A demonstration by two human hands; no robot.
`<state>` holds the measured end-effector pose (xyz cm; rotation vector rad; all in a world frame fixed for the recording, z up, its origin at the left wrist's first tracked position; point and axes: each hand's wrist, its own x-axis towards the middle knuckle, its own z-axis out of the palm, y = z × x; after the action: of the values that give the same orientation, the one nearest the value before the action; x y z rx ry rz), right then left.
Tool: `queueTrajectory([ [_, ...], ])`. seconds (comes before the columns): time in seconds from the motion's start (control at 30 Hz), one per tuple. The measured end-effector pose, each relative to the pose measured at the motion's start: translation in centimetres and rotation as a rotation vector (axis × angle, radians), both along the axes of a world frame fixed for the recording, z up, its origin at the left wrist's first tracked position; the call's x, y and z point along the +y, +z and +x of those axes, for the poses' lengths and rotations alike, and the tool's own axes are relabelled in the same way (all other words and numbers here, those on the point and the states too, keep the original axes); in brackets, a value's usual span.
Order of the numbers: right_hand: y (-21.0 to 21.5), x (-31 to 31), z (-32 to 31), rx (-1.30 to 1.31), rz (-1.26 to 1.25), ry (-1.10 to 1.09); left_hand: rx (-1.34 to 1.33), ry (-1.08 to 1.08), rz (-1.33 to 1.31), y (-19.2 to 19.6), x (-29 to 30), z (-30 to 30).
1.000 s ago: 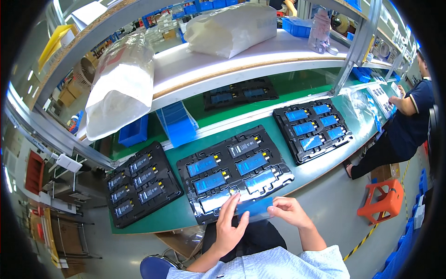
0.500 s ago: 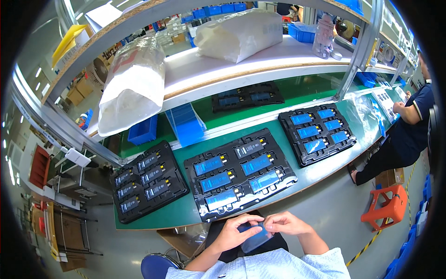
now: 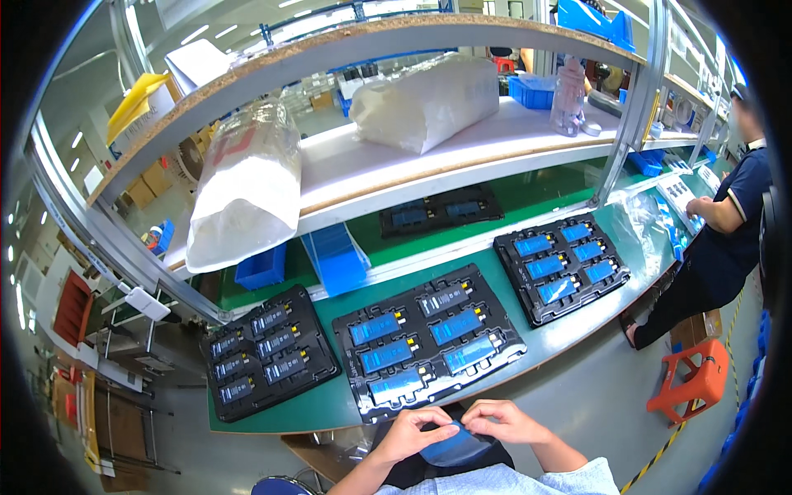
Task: The person repeatedly picks small blue rectangular components from a blue bin and places them into individual slots within black plastic trays on a green workbench. The person handles the components one at a time, filling multiple trays throughout the clip.
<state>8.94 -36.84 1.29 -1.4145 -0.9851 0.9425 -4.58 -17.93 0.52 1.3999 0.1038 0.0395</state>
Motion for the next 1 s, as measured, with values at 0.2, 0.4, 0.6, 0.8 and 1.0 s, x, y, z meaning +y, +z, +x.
queueTrajectory([
  [0.2,1.4,0.5,-0.3,-0.075,0.008,0.081,-0.052,-0.067,0.188,1.7,0.4,0.1],
  [0.4,0.5,0.9,0.1,-0.027,0.090,0.068,-0.086,-0.038,0.379,3.0,1.0,0.5],
  [0.6,1.8,1.3,0.3,-0.006,0.136,-0.070,0.058,-0.137,-0.463,2.4,1.9,1.0],
  [0.8,2.2,1.9,0.8,0.001,0.129,-0.112,0.172,-0.215,-0.515,1.6,2.9,2.1],
  [1.0,3.4,2.4,2.2,-0.234,0.168,-0.238,-0.017,-0.044,-0.410,1.7,3.1,2.8],
])
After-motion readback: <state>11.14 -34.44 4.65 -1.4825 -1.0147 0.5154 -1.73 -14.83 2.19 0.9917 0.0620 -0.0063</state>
